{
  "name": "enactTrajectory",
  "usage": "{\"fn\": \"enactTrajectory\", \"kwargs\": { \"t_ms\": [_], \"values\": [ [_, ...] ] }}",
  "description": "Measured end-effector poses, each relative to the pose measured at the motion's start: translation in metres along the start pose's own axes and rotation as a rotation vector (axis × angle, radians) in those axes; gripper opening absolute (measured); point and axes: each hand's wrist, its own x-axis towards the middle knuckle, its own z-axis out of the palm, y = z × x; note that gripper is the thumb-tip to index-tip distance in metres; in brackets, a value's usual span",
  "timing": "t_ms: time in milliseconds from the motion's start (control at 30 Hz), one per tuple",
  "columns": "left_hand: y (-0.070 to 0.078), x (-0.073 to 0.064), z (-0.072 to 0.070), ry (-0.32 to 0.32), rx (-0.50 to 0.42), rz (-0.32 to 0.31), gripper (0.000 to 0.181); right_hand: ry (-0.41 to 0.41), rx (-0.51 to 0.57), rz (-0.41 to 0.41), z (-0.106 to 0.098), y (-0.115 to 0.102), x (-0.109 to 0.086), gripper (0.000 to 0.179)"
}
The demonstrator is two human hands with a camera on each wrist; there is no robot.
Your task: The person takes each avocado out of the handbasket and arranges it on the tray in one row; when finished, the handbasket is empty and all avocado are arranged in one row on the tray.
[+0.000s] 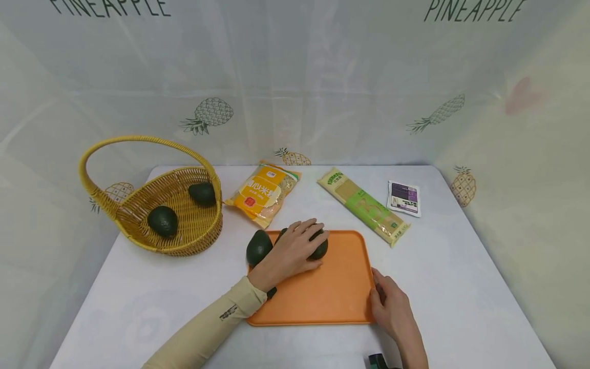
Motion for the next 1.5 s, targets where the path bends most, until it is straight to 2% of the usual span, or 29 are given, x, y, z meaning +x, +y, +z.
{"fn": "enactTrajectory", "kwargs": {
  "t_ms": [267,567,733,1167,1367,1500],
  "values": [
    [0.000,-0.001,0.000,-0.033,0.047,0.026,0.071,0.019,-0.007,-0.016,0.000,0.001,0.000,0.053],
    [-0.003,-0.004,-0.002,-0.048,0.115,0.037,0.051,0.021,-0.019,-0.021,0.000,0.000,0.000,0.053],
    [-0.003,-0.005,-0.004,-0.062,0.136,0.037,0.051,0.029,-0.021,-0.032,0.001,0.001,0.001,0.053],
    [-0.003,-0.007,-0.005,-0.082,0.096,0.022,0.063,0.012,-0.016,-0.024,0.001,0.001,0.001,0.053],
    [-0.005,-0.009,-0.007,-0.051,0.080,0.009,0.064,0.018,-0.014,-0.029,0.001,0.001,0.000,0.054],
    [-0.006,-0.011,-0.013,-0.024,0.028,0.005,0.067,0.030,-0.025,-0.054,-0.001,0.004,0.000,0.053]
  ]
}}
